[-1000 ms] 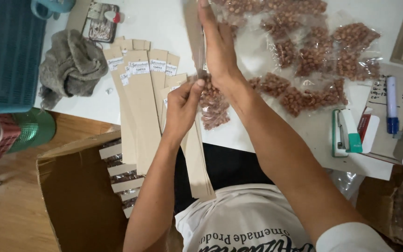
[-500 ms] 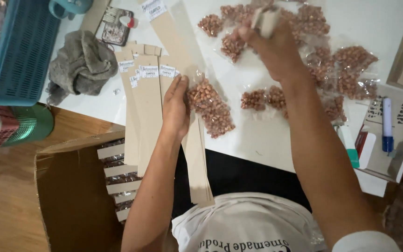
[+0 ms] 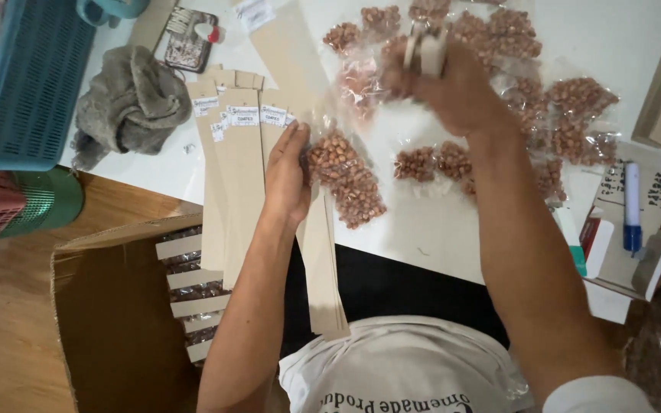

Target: Stapling cardboard labels onto small plastic bags filled with nuts for packaging.

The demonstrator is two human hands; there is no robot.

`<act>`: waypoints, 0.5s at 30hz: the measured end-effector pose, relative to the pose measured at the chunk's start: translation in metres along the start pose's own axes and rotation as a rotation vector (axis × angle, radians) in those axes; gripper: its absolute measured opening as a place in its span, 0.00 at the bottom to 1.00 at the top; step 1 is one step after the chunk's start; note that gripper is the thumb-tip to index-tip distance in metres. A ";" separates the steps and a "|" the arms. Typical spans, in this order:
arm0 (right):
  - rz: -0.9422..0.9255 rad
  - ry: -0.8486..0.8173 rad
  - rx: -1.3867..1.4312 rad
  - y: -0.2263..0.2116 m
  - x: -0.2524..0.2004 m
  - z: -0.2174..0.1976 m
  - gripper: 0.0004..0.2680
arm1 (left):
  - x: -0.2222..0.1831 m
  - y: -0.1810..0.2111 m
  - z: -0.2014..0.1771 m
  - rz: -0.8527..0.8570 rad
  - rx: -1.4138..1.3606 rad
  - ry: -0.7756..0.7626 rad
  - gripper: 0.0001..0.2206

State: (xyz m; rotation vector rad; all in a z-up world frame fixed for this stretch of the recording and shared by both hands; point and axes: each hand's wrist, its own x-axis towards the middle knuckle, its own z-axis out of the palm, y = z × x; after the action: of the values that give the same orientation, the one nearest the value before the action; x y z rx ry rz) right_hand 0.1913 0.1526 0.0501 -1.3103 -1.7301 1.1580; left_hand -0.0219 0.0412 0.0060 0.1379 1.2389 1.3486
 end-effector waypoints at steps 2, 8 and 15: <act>-0.213 -0.437 -0.142 -0.014 -0.010 -0.003 0.21 | -0.008 0.008 0.009 -0.040 0.083 -0.004 0.35; -0.207 -0.318 -0.299 -0.016 0.004 0.037 0.07 | -0.028 0.015 0.023 0.175 0.277 -0.285 0.23; -0.448 0.030 0.068 -0.042 0.001 0.066 0.08 | -0.020 0.004 0.015 0.531 0.538 -0.286 0.17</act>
State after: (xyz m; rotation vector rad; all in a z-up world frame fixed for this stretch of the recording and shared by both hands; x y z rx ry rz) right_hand 0.1170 0.1321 0.0635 -0.8333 -1.8226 0.9217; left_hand -0.0086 0.0351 0.0269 1.0637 1.3392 1.3377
